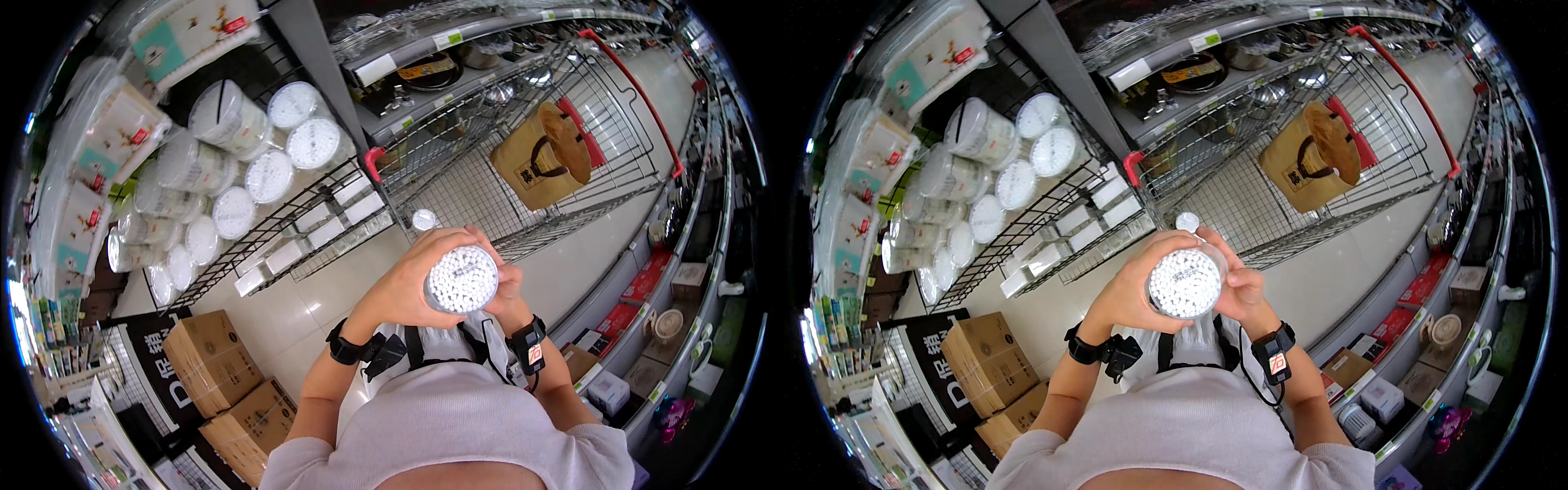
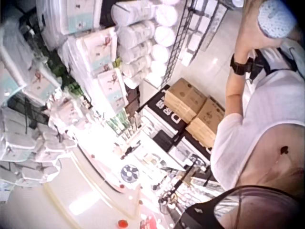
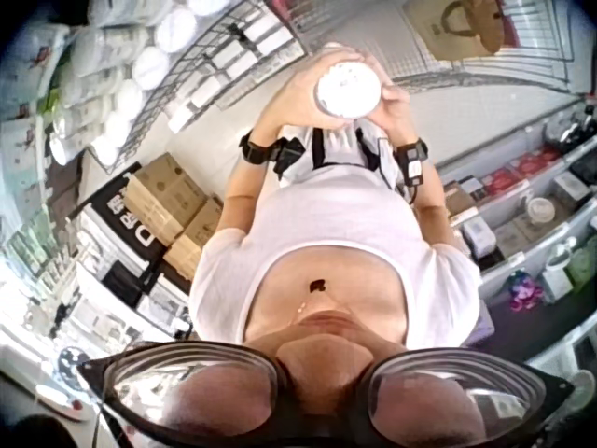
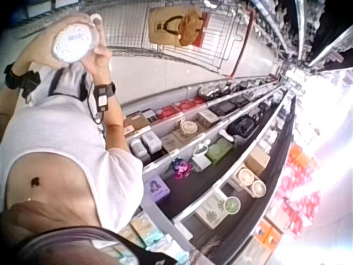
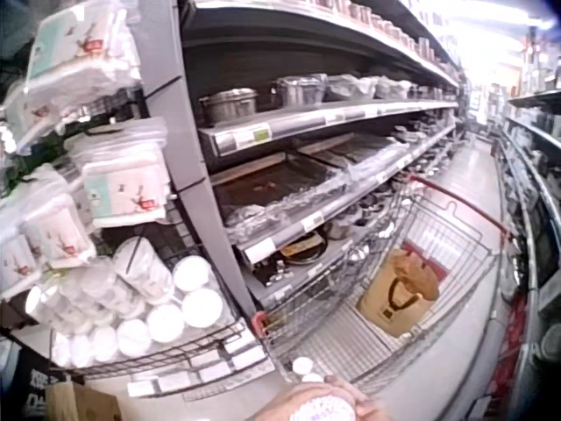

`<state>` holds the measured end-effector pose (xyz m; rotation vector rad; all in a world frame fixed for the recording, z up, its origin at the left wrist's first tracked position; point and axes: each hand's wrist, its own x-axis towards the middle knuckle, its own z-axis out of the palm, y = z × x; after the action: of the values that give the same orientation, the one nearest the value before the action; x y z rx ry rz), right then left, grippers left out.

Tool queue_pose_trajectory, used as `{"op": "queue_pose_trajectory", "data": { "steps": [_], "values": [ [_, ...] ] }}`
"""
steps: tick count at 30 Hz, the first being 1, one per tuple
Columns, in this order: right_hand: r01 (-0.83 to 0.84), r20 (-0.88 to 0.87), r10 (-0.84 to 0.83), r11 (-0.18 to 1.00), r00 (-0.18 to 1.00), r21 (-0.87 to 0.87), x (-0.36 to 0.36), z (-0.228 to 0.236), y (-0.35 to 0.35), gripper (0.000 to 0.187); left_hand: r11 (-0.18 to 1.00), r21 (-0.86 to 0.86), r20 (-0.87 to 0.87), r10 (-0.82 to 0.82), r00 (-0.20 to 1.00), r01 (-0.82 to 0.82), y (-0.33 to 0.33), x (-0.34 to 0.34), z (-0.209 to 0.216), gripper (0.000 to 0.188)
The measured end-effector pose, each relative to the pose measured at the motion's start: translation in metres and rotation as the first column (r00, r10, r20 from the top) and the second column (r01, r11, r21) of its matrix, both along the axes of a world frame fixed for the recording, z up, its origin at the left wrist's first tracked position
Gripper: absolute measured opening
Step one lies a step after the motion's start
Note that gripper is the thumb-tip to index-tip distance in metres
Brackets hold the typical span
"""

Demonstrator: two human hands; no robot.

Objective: The person selects several containers of cotton swabs and a box of cotton pads from a supermarket shelf, places them into a shopping cart, and moves along the aisle.

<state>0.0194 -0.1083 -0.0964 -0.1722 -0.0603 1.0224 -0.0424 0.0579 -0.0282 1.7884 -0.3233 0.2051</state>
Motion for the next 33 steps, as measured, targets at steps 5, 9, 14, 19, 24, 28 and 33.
{"op": "queue_pose_trajectory", "data": {
  "steps": [5, 9, 14, 19, 24, 28, 33],
  "values": [
    [0.016, -0.013, -0.016, 1.0, 1.0, 0.014, 0.005, -0.004, -0.011, 0.077, 0.999, 0.02, 0.006, -0.037, 0.999, 0.037, -0.009, 0.01, 0.002, 0.079],
    [-0.023, -0.035, 0.023, 1.0, 0.999, -0.005, 0.015, -0.006, -0.013, 0.076, 0.999, 0.036, -0.001, 0.004, 1.0, -0.004, -0.013, 0.014, 0.001, 0.08],
    [-0.09, -0.021, 0.089, 0.996, 0.996, -0.03, 0.034, 0.0, -0.01, 0.076, 0.998, 0.02, -0.003, 0.064, 0.998, -0.064, -0.015, 0.019, 0.0, 0.079],
    [-0.16, -0.034, 0.16, 0.987, 0.987, -0.01, 0.056, -0.002, -0.013, 0.076, 0.991, 0.023, -0.016, 0.131, 0.991, -0.131, -0.024, 0.031, 0.001, 0.079],
    [-0.234, -0.035, 0.234, 0.972, 0.972, -0.002, 0.082, -0.008, -0.021, 0.076, 0.982, 0.017, -0.004, 0.187, 0.982, -0.186, -0.037, 0.047, -0.001, 0.079],
    [-0.294, -0.034, 0.294, 0.956, 0.955, 0.016, 0.103, -0.01, -0.028, 0.075, 0.971, 0.006, -0.014, 0.24, 0.971, -0.24, -0.049, 0.058, -0.007, 0.078],
    [-0.355, -0.022, 0.354, 0.935, 0.935, -0.008, 0.126, -0.016, -0.037, 0.075, 0.957, -0.013, -0.006, 0.291, 0.957, -0.291, -0.064, 0.071, -0.013, 0.079]
  ]
}}
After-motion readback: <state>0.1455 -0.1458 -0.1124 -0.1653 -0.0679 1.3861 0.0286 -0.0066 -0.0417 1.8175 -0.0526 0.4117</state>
